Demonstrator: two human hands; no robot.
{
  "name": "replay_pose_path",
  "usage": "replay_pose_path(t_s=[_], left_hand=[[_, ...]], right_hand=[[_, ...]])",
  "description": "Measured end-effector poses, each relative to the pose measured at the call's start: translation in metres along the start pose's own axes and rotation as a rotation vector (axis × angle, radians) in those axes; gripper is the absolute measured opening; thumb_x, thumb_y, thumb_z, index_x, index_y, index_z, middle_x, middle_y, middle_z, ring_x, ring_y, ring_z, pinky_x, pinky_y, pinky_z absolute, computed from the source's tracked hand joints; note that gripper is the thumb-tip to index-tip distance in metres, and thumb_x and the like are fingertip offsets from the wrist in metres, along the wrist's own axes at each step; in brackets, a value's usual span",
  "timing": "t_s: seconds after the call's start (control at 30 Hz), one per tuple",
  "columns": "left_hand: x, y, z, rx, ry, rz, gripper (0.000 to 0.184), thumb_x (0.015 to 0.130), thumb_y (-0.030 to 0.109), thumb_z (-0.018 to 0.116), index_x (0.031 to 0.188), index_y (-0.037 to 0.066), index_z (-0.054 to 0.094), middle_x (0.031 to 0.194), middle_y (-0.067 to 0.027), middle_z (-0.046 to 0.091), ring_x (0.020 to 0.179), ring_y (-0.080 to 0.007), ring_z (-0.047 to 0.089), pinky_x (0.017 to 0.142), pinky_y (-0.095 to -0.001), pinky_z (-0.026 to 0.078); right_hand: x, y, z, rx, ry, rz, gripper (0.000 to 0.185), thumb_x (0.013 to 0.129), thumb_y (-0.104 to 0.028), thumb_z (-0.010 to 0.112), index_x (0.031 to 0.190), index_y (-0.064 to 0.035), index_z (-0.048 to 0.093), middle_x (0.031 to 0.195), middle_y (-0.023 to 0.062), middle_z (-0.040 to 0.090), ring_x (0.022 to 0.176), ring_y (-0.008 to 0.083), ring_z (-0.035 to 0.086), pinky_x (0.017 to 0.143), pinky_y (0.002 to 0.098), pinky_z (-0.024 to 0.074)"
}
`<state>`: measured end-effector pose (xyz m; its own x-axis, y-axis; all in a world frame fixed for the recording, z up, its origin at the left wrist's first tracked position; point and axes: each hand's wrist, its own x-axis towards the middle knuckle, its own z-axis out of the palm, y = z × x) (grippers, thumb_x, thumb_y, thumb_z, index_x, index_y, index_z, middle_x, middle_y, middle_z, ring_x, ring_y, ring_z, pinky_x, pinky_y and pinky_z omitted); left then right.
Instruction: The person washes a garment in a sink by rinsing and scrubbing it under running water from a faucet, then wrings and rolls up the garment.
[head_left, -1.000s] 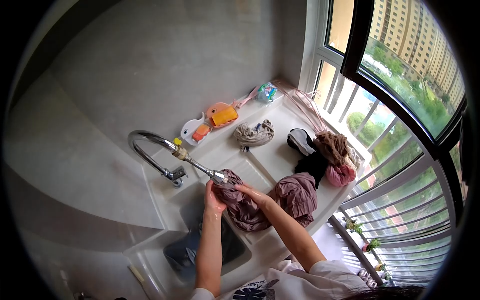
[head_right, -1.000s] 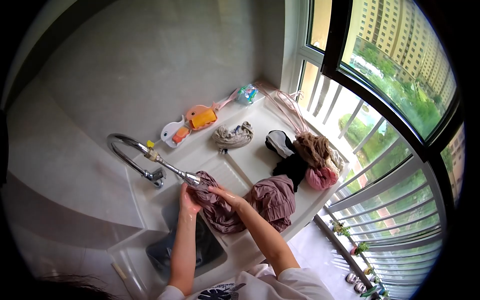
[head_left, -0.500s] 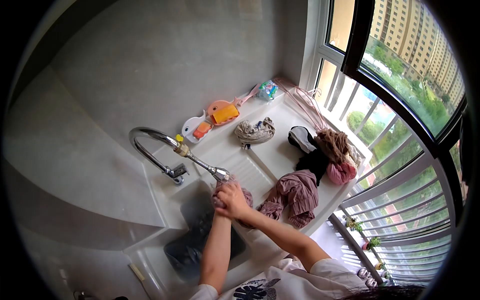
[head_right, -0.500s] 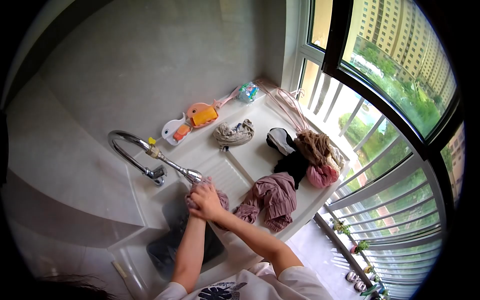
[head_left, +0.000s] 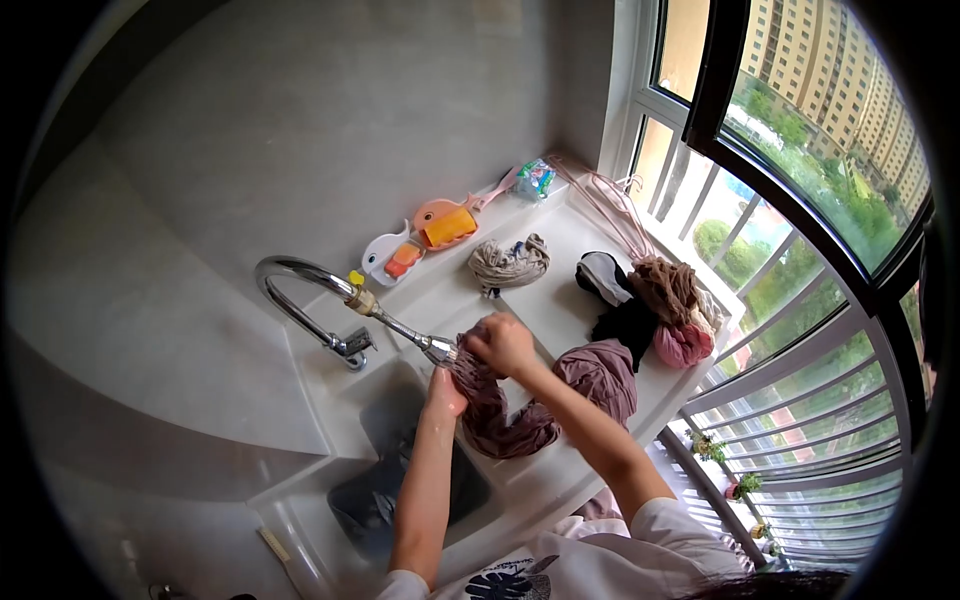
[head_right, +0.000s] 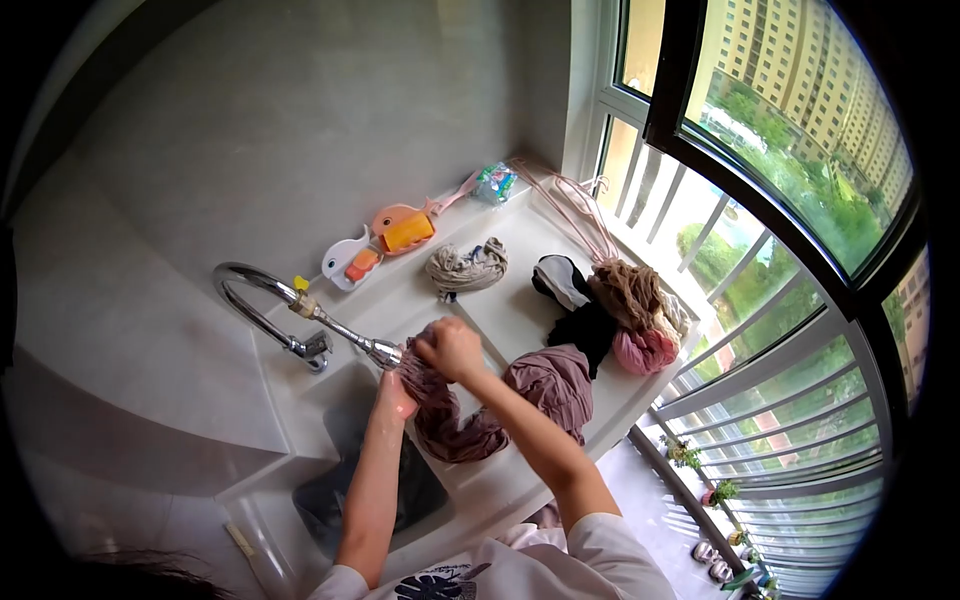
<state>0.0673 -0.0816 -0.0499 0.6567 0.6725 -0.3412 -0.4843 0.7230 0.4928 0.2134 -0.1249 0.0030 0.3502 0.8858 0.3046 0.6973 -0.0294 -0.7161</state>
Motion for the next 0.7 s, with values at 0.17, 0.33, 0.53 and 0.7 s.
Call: replay_pose_path(t_s=[0.17, 0.33, 0.53, 0.7], left_hand=[[-0.028, 0.038, -0.034, 0.481, 0.026, 0.338, 0.047, 0.086, 0.04, 0.068, 0.119, 0.009, 0.056, 0.107, 0.0004, 0.062, 0.099, -0.0137, 0.058, 0.078, -0.0304, 0.045], [-0.06, 0.001, -0.038, 1.458, 0.21, 0.081, 0.049, 0.083, 0.042, 0.067, 0.105, -0.002, 0.061, 0.099, -0.0143, 0.066, 0.091, -0.0248, 0.064, 0.078, -0.0382, 0.049], [-0.046, -0.016, -0.027, 1.517, 0.028, 0.315, 0.037, 0.086, 0.025, 0.059, 0.114, 0.001, 0.056, 0.103, -0.0191, 0.065, 0.095, -0.0335, 0.063, 0.084, -0.0378, 0.048], [0.004, 0.045, -0.022, 0.583, 0.454, 0.367, 0.023, 0.095, 0.025, 0.051, 0.11, 0.008, 0.055, 0.097, -0.0061, 0.062, 0.084, -0.0158, 0.063, 0.065, -0.0292, 0.052]], right_hand=[[0.027, 0.052, -0.085, -0.247, 0.354, -0.108, 0.029, 0.08, -0.028, 0.069, 0.085, -0.0005, 0.064, 0.086, 0.0166, 0.062, 0.08, 0.0356, 0.058, 0.071, 0.0446, 0.0458], [0.011, 0.075, -0.057, 0.662, 0.05, 0.316, 0.034, 0.096, -0.035, 0.057, 0.099, -0.0008, 0.06, 0.087, 0.0043, 0.06, 0.079, 0.0169, 0.055, 0.074, 0.0301, 0.0439], [-0.014, 0.044, -0.016, 0.456, -0.135, 0.134, 0.036, 0.097, -0.038, 0.05, 0.115, -0.008, 0.057, 0.092, 0.0144, 0.063, 0.091, 0.0258, 0.06, 0.082, 0.0354, 0.0449], [-0.034, 0.062, -0.003, -0.599, -0.313, -0.192, 0.028, 0.084, -0.033, 0.06, 0.103, -0.0121, 0.063, 0.1, 0.0149, 0.067, 0.092, 0.0333, 0.063, 0.081, 0.0503, 0.0437]])
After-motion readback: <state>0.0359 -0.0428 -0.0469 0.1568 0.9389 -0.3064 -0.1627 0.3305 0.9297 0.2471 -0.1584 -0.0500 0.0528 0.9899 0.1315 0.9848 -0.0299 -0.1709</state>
